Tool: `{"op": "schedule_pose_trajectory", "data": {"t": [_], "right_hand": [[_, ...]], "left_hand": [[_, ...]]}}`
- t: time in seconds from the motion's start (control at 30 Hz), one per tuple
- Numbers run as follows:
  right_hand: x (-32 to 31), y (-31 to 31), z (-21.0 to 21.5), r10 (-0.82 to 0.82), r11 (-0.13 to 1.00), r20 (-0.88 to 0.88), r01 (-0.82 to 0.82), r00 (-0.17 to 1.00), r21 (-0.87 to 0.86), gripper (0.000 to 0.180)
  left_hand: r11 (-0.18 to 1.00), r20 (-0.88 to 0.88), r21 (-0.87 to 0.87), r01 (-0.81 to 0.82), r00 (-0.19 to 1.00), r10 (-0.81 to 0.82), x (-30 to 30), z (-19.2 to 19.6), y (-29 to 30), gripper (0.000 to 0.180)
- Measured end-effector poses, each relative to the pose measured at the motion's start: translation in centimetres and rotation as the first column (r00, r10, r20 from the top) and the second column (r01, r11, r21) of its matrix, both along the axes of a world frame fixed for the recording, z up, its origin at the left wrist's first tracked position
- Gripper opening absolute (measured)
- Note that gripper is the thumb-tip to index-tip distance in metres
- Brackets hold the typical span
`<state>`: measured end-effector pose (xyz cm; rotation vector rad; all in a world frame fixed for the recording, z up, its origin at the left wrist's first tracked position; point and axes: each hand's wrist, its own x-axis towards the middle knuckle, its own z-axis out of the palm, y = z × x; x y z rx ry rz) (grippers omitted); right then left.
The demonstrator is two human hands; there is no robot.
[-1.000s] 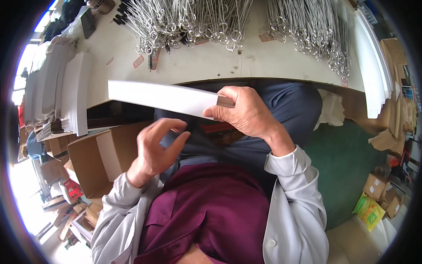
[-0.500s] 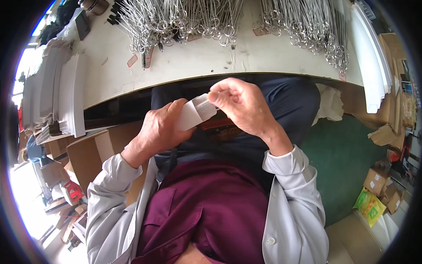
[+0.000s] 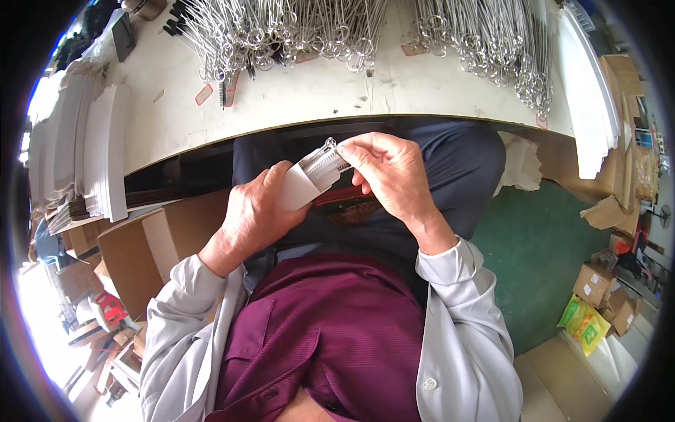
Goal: Folding plastic strips into rectangular sleeves and inserting wire brushes into them for packaging.
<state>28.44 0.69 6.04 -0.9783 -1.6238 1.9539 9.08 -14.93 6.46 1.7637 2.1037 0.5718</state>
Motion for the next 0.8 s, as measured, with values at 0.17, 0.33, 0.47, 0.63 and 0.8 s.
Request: {"op": "schedule_pose_trajectory", "data": {"t": [0.17,0.33,0.47,0.63,0.8], "right_hand": [[-0.5,0.4,0.5,0.017,0.995,-0.031,-0.02,0.999,-0.099,0.022],[-0.8,0.3,0.4,0.092,0.99,-0.053,-0.097,0.994,-0.099,0.021],[-1.3,-0.9,-0.4,0.048,0.999,0.011,-0.048,0.999,0.019,0.021],[-1.6,-2.1,-1.2,-0.064,0.914,0.073,0.029,0.995,0.404,0.024],[-2.0,-3.2,-1.4,-0.078,0.782,0.008,0.056,0.997,0.62,0.025]], "left_hand": [[1.0,-0.012,0.02,-0.005,1.0,0.005,0.2,0.0,-0.1,0.05],[0.999,-0.01,0.039,0.001,1.0,-0.001,0.4,-0.3,-0.1,0.049],[0.994,0.006,0.099,0.036,0.999,-0.037,0.7,-0.9,-0.2,0.058],[0.999,0.052,-0.003,-0.036,0.998,0.036,1.2,-0.8,0.0,0.051],[0.994,0.109,-0.072,-0.083,0.99,0.091,1.6,-0.7,-0.1,0.055]]}}
